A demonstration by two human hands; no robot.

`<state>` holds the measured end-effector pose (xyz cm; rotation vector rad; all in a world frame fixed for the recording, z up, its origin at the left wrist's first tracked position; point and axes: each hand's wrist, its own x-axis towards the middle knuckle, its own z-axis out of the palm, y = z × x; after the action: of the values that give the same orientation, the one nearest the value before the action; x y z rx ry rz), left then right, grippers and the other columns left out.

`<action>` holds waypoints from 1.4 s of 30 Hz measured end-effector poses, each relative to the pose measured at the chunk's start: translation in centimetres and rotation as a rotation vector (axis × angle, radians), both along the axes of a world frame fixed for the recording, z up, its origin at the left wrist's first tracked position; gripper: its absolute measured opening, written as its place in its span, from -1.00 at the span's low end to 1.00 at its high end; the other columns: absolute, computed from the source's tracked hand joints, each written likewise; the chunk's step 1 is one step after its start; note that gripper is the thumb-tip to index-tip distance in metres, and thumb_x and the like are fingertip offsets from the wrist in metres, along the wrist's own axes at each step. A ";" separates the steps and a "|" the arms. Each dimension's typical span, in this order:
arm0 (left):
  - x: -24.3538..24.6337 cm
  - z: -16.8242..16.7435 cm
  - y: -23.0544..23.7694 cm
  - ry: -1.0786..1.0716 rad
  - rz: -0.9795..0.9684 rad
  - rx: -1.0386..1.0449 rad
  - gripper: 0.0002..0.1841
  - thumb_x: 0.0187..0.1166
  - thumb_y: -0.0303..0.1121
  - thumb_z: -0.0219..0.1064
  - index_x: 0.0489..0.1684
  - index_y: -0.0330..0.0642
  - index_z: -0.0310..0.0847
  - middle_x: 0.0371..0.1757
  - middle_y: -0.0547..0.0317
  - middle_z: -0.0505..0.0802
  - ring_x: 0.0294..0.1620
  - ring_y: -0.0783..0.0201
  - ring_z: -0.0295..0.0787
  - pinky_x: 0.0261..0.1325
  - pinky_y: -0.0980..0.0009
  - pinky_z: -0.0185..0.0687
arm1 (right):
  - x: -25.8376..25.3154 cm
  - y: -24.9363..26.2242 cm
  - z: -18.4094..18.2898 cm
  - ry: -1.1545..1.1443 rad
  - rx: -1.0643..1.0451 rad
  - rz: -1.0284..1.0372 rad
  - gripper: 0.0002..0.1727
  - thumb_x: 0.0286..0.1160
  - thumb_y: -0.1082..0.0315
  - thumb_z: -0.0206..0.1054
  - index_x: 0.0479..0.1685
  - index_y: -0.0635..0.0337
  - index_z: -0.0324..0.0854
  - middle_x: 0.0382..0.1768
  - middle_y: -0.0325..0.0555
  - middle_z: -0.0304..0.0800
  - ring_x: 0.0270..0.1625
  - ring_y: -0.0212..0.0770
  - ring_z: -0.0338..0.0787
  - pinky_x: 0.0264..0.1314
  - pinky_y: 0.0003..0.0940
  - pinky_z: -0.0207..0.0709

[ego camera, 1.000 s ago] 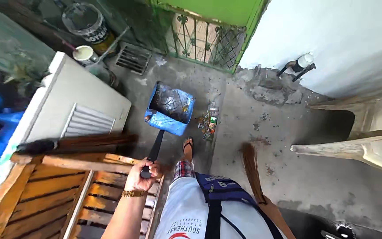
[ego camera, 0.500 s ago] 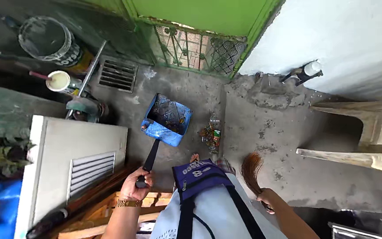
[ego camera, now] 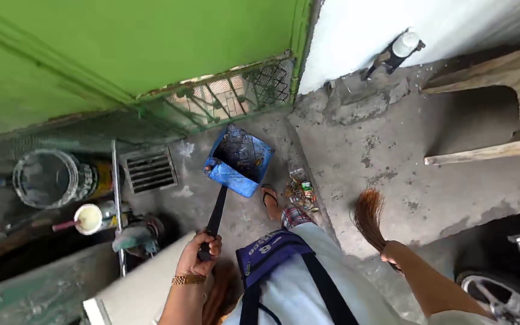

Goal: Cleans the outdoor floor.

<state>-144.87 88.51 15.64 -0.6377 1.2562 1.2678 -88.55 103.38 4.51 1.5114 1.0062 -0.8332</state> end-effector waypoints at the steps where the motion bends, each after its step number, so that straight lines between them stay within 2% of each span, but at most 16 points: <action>1: -1.5 -0.2 1.8 0.001 -0.063 -0.005 -0.76 0.51 -0.55 -0.10 0.04 -0.16 0.34 -0.49 0.10 0.63 -0.77 0.43 0.54 -0.80 0.61 0.47 | -1.2 0.4 0.6 0.000 0.033 -0.057 -0.35 0.42 0.15 0.54 0.42 0.40 0.57 0.38 0.36 0.67 0.49 0.25 0.66 0.50 0.25 0.50; 5: -6.7 -0.3 8.0 0.004 -0.298 -0.046 -0.77 0.53 -0.56 -0.12 0.02 -0.15 0.32 -0.53 0.12 0.62 -0.79 0.41 0.53 -0.81 0.58 0.48 | -5.5 1.4 2.0 0.020 0.156 -0.201 -0.30 0.36 0.14 0.55 0.48 0.34 0.55 0.39 0.39 0.67 0.49 0.33 0.65 0.47 0.40 0.48; 11: -10.9 -1.4 15.8 0.109 -0.590 -0.151 -0.72 0.50 -0.62 -0.04 0.08 -0.11 0.29 -0.60 0.17 0.53 -0.83 0.40 0.43 -0.85 0.55 0.40 | -12.3 2.6 4.6 0.060 0.357 -0.499 -0.29 0.49 0.12 0.43 0.63 0.23 0.42 0.41 0.38 0.65 0.48 0.33 0.65 0.45 0.42 0.46; 14: -12.1 -1.8 19.5 0.165 -0.759 -0.196 -0.73 0.50 -0.64 -0.01 0.06 -0.11 0.27 -0.61 0.17 0.51 -0.85 0.40 0.41 -0.86 0.54 0.39 | -14.6 -0.5 6.0 0.072 0.491 -0.751 -0.26 0.55 0.12 0.35 0.77 0.05 0.28 0.36 0.37 0.67 0.41 0.35 0.69 0.39 0.42 0.49; 18: -14.0 -3.1 23.3 0.235 -0.992 -0.232 -0.67 0.45 -0.65 0.06 0.13 -0.14 0.28 -0.61 0.15 0.49 -0.85 0.37 0.40 -0.85 0.50 0.39 | -19.1 -8.5 6.9 0.059 0.586 -1.052 -0.20 0.58 0.06 0.34 0.86 -0.21 0.17 0.34 0.30 0.71 0.33 0.31 0.74 0.33 0.39 0.53; 21: -14.9 -4.0 25.1 0.278 -1.133 -0.253 -0.69 0.43 -0.66 0.09 0.08 -0.15 0.27 -0.62 0.15 0.48 -0.85 0.37 0.38 -0.85 0.49 0.39 | -26.5 -15.9 7.5 0.062 0.715 -1.359 -0.19 0.58 0.06 0.36 0.86 -0.18 0.16 0.26 0.29 0.73 0.10 0.23 0.82 0.12 0.30 0.66; 23: -14.7 -4.6 26.0 0.300 -1.218 -0.256 -0.69 0.41 -0.67 0.10 0.05 -0.16 0.27 -0.62 0.15 0.49 -0.85 0.36 0.39 -0.84 0.49 0.40 | -32.2 -19.6 7.1 0.036 0.851 -1.564 -0.19 0.58 0.10 0.38 0.85 -0.11 0.17 0.28 0.27 0.72 0.06 0.18 0.83 0.07 0.25 0.70; 25: -14.1 -4.9 26.1 0.335 -1.304 -0.268 -0.66 0.38 -0.68 0.12 0.08 -0.17 0.27 -0.58 0.14 0.50 -0.82 0.37 0.40 -0.82 0.50 0.43 | -37.2 -21.9 6.4 -0.011 0.988 -1.785 -0.20 0.60 0.16 0.38 0.86 -0.03 0.16 0.41 0.26 0.64 0.18 0.15 0.80 0.15 0.20 0.69; 27: -13.0 -5.3 25.9 0.366 -1.376 -0.279 -0.62 0.37 -0.68 0.14 0.12 -0.17 0.26 -0.57 0.15 0.49 -0.80 0.36 0.40 -0.78 0.49 0.42 | -40.6 -22.1 4.9 -0.067 1.089 -2.003 -0.21 0.65 0.17 0.32 0.86 0.01 0.10 0.40 0.27 0.62 0.09 0.13 0.82 -0.01 0.16 0.74; 29: -11.4 -6.2 25.3 0.406 -1.438 -0.276 -0.59 0.36 -0.68 0.17 0.17 -0.18 0.27 -0.58 0.14 0.49 -0.79 0.35 0.40 -0.77 0.46 0.42 | -41.6 -20.2 3.2 -0.092 1.110 -2.195 -0.24 0.73 0.16 0.24 0.88 0.01 0.03 0.41 0.25 0.60 0.07 0.10 0.81 -0.02 0.12 0.75; 32: -7.8 -6.9 24.2 0.440 -1.516 -0.300 -0.50 0.37 -0.67 0.17 0.31 -0.17 0.20 -0.49 0.11 0.49 -0.75 0.31 0.41 -0.73 0.41 0.45 | -40.0 -15.9 -1.7 -0.101 1.076 -2.442 -0.34 0.81 0.10 0.15 0.83 -0.01 0.06 0.04 0.24 0.68 -0.28 0.05 0.80 -0.30 0.00 0.76; 33: -6.3 -7.0 23.9 0.450 -1.538 -0.303 -0.47 0.37 -0.67 0.16 0.35 -0.18 0.17 -0.46 0.09 0.50 -0.74 0.30 0.41 -0.73 0.40 0.46 | -39.2 -14.6 -3.7 -0.053 1.043 -2.482 -0.36 0.82 0.08 0.14 0.81 -0.02 0.09 -0.05 0.22 0.68 -0.34 0.04 0.77 -0.33 -0.02 0.73; 35: -3.8 -7.1 22.9 0.468 -1.582 -0.322 -0.51 0.39 -0.66 0.16 0.32 -0.20 0.18 -0.47 0.08 0.51 -0.74 0.30 0.44 -0.71 0.41 0.48 | -39.1 -12.9 -7.6 0.125 0.934 -2.436 -0.37 0.79 0.05 0.16 0.80 -0.14 0.14 -0.12 0.20 0.70 -0.37 0.05 0.75 -0.32 0.00 0.72; 37: -1.8 -7.1 22.3 0.483 -1.600 -0.332 -0.54 0.43 -0.65 0.15 0.31 -0.20 0.19 -0.48 0.09 0.52 -0.73 0.31 0.46 -0.70 0.42 0.49 | -40.5 -11.0 -10.7 0.334 0.816 -2.254 -0.28 0.70 0.06 0.25 0.85 -0.30 0.11 0.06 0.26 0.74 -0.22 0.15 0.81 -0.19 0.14 0.73; 39: -0.6 -7.1 21.1 0.498 -1.582 -0.344 -0.47 0.43 -0.65 0.15 0.41 -0.17 0.12 -0.47 0.08 0.51 -0.72 0.29 0.48 -0.70 0.42 0.49 | -42.9 -9.8 -11.4 0.427 0.721 -2.025 -0.22 0.57 0.07 0.34 0.83 -0.31 0.17 0.14 0.27 0.76 -0.09 0.21 0.83 -0.09 0.25 0.72; 42: 0.6 -7.5 20.1 0.513 -1.572 -0.352 -0.36 0.41 -0.65 0.19 0.52 -0.12 0.05 -0.43 0.05 0.53 -0.69 0.26 0.51 -0.67 0.38 0.53 | -45.6 -9.6 -10.5 0.505 0.575 -1.630 -0.16 0.55 0.08 0.39 0.87 -0.19 0.14 0.26 0.30 0.75 0.22 0.26 0.79 0.25 0.33 0.61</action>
<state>-144.28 108.65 8.13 0.5230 1.7719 -0.1567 -134.16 93.82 -5.96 2.6542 0.0656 -2.2375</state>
